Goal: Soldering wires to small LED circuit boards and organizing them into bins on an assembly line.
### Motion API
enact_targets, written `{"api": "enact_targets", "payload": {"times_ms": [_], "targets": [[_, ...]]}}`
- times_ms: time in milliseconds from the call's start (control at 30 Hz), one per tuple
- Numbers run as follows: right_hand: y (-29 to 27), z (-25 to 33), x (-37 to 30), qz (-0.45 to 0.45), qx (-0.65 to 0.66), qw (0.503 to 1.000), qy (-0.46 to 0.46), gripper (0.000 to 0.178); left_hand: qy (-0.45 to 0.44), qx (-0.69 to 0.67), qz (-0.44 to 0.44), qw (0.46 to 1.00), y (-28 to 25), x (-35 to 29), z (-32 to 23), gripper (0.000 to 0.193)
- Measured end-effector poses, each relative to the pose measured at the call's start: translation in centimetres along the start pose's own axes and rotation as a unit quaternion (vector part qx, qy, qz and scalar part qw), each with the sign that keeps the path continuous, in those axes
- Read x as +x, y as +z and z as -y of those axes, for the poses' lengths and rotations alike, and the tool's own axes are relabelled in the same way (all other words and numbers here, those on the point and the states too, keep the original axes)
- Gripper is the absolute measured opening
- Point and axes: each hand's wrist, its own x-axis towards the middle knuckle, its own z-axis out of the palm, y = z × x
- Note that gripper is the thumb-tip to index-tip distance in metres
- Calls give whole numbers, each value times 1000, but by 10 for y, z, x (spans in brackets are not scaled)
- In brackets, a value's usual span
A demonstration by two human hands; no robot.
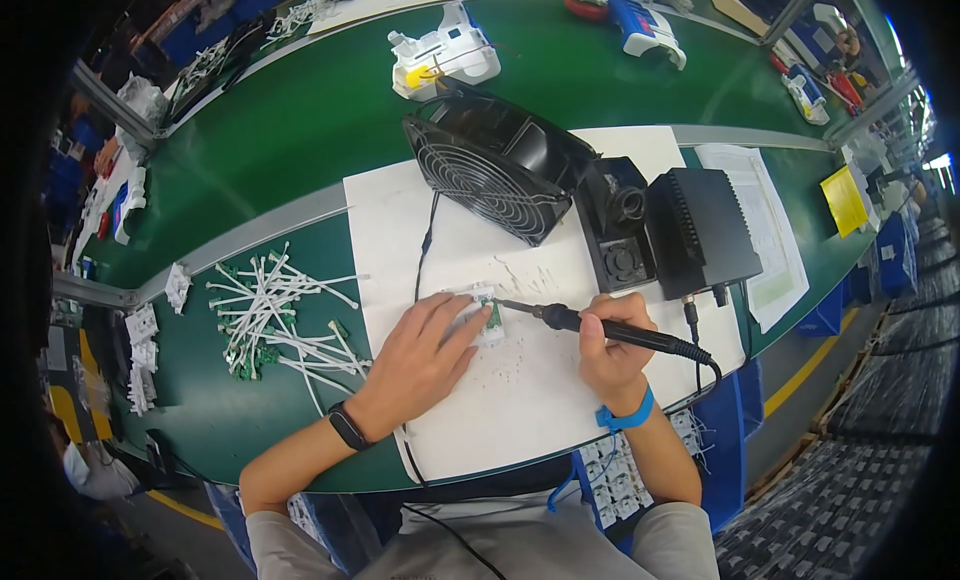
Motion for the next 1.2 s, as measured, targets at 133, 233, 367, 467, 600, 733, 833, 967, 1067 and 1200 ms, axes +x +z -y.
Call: {"api": "enact_targets", "payload": {"times_ms": [133, 233, 367, 467, 600, 733, 833, 967, 1067, 1200], "targets": [[-1, -2, -1, 15, -15, 1000, -21, 19, -2, -1, -2, 1000, 1, 0, 0, 52], [-1, -2, -1, 13, -24, 999, -30, 19, 0, 1, -7, 1000, 1, 0, 0, 52], [-1, 0, -2, -8, -26, 999, -16, 19, -6, -11, -12, 1000, 3, -1, 1, 53], [1, 1, -1, -13, -15, 1000, 3, 19, -9, -14, -14, 1000, 4, -2, 1, 53], [1, -1, -1, 1, -10, 1000, -5, 18, -11, -19, -13, 1000, 4, -2, 1, 54], [1, -1, -1, 2, -16, 1000, -23, 18, -11, -21, -16, 1000, 4, -3, 2, 54], [0, -1, -1, 3, -20, 1000, -18, 18, -10, -21, -13, 1000, 4, -3, 2, 54], [1, 0, 0, 7, -14, 1000, -22, 18, -12, -19, -7, 1000, 3, -3, 2, 54], [0, -1, -2, 1, -19, 1000, -12, 19, -19, -9, -4, 1000, 1, -3, 1, 52], [2, -1, 1, 11, 0, 1000, -12, 19, -30, 46, 14, 998, -4, -1, -1, 49]]}}
